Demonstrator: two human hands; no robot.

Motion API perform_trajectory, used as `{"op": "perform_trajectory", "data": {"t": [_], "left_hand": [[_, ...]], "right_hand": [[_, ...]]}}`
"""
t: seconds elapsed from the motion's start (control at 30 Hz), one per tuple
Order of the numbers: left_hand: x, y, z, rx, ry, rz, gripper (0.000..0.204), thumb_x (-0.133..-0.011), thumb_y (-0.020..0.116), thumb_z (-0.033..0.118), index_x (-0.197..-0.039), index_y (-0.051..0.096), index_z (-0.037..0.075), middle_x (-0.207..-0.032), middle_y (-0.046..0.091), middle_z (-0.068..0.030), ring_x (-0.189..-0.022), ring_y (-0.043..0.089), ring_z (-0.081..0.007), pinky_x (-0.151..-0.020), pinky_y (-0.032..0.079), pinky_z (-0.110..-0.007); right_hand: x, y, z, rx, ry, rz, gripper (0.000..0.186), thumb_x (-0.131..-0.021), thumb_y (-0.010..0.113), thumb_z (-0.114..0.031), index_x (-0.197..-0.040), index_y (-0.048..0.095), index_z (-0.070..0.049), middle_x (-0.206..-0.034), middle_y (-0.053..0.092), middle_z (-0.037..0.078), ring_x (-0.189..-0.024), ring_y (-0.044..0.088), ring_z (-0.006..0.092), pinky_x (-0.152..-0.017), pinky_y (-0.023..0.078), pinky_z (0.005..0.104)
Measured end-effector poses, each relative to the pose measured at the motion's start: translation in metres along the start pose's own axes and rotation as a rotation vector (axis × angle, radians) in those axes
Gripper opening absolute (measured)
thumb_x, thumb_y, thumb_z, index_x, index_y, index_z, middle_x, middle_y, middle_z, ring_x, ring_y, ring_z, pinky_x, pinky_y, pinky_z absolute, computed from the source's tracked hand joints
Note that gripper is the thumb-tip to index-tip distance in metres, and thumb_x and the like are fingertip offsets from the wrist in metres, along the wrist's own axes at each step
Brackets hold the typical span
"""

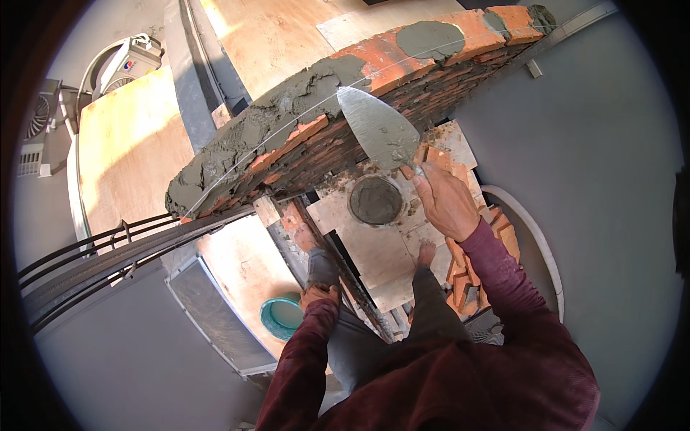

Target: The person spreads mortar on a brick wall using a trowel and places a brick onto the mortar. They tap the brick with the trowel handle to level it and then scrape away the excess mortar from the wall and stir the mortar in a bucket.

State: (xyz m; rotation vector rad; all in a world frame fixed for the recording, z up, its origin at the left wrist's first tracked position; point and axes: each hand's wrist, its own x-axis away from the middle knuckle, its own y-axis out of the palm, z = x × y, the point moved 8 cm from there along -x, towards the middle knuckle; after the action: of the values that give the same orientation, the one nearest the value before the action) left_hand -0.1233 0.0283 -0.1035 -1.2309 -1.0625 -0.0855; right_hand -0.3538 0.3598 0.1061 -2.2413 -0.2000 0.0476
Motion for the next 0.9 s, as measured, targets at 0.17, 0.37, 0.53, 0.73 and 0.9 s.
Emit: {"op": "perform_trajectory", "data": {"t": [0.17,0.37,0.53,0.73,0.9], "left_hand": [[-0.002,0.011,-0.005,-0.061,0.028,-0.101,0.034,-0.078,0.068,0.042,-0.1,0.075,0.017,-0.115,0.069,-0.0076,-0.12,0.054,-0.0289,-0.103,0.041,-0.044],[-0.003,0.041,-0.023,-0.099,0.212,0.066,0.035,-0.074,0.068,0.032,-0.103,0.072,0.012,-0.125,0.063,-0.0064,-0.121,0.053,-0.0301,-0.105,0.041,-0.043],[0.003,0.052,-0.011,-0.105,0.35,0.005,0.029,-0.073,0.069,0.024,-0.099,0.071,0.011,-0.121,0.065,-0.0079,-0.121,0.054,-0.0305,-0.106,0.04,-0.042],[0.004,0.055,-0.021,-0.117,0.517,0.026,0.026,-0.076,0.07,0.023,-0.098,0.07,0.009,-0.12,0.066,-0.0122,-0.12,0.055,-0.0336,-0.106,0.039,-0.043],[0.001,0.041,-0.019,-0.169,0.515,0.016,0.022,-0.078,0.072,0.018,-0.098,0.069,0.01,-0.12,0.065,-0.0128,-0.118,0.056,-0.0342,-0.105,0.04,-0.045]], "right_hand": [[0.076,0.016,0.067,-0.019,0.232,-0.203,0.039,-0.098,0.052,-0.031,-0.117,0.053,0.003,-0.085,0.065,0.029,-0.082,0.064,0.0465,-0.072,0.049,0.0526],[0.135,0.213,0.274,0.4,0.386,-0.689,0.033,-0.094,0.052,-0.019,-0.119,0.057,0.002,-0.094,0.071,0.019,-0.094,0.069,0.0337,-0.082,0.054,0.0435],[0.085,0.329,0.344,0.598,0.271,-0.658,0.037,-0.093,0.055,-0.012,-0.129,0.055,0.0,-0.106,0.071,0.015,-0.097,0.07,0.0309,-0.075,0.059,0.0447],[0.075,0.441,0.389,0.387,0.543,-0.685,0.028,-0.091,0.058,-0.011,-0.117,0.067,-0.005,-0.115,0.069,0.015,-0.108,0.067,0.0316,-0.082,0.057,0.043],[0.109,0.501,0.358,-0.076,0.757,-0.843,0.041,-0.089,0.06,-0.019,-0.123,0.058,0.003,-0.113,0.066,0.023,-0.106,0.066,0.0354,-0.088,0.054,0.0405]]}}
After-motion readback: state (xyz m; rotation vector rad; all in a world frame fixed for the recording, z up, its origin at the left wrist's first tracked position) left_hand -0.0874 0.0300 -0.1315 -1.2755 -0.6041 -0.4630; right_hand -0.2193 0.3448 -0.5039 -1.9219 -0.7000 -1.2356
